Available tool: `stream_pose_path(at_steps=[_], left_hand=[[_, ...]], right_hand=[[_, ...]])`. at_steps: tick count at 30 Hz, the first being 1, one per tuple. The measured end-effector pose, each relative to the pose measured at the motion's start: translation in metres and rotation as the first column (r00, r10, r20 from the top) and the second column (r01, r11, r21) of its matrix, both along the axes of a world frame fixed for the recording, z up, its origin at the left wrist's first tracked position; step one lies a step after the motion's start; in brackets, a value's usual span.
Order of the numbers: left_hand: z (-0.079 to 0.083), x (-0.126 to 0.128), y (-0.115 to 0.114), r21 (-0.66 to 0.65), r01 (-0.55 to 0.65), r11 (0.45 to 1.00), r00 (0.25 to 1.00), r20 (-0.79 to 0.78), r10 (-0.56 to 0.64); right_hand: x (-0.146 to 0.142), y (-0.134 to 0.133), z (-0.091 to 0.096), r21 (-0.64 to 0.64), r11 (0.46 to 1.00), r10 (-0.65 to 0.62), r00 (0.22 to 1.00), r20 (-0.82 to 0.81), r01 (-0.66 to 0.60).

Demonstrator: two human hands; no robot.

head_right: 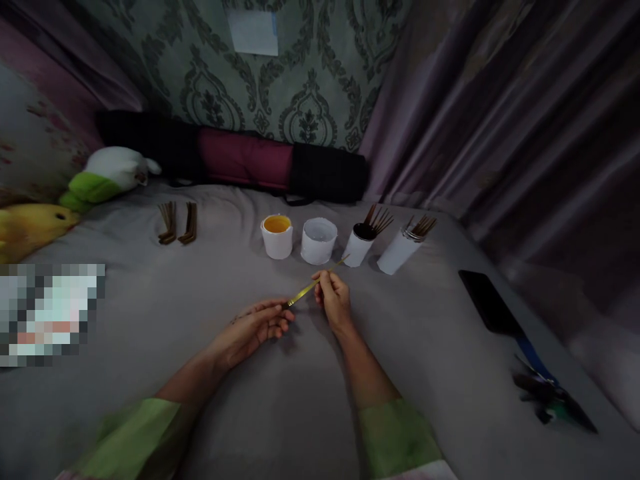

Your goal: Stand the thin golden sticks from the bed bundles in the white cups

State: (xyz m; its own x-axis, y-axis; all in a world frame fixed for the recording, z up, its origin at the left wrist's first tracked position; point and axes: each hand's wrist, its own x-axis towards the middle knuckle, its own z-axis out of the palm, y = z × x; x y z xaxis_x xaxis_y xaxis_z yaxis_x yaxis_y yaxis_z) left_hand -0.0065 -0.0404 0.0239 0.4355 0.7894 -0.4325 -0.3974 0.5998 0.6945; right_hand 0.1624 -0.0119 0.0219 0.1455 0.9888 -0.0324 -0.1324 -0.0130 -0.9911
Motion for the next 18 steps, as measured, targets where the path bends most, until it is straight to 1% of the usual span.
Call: stream_pose_path(at_steps=[7, 18], left_hand=[[0.0066, -0.0002, -0.0007, -0.028, -0.013, 1.000, 1.000, 0.002, 0.013], [0.0011, -0.0019, 0.0017, -0.034, -0.020, 0.999, 1.000, 0.004, 0.020]], right_hand=[[-0.0001, -0.0014, 0.0003, 0.011, 1.000, 0.022, 0.999, 0.031, -0.022], [0.0012, -0.0001, -0.0019, 0.008, 1.000, -0.001, 0.999, 0.036, 0.001]])
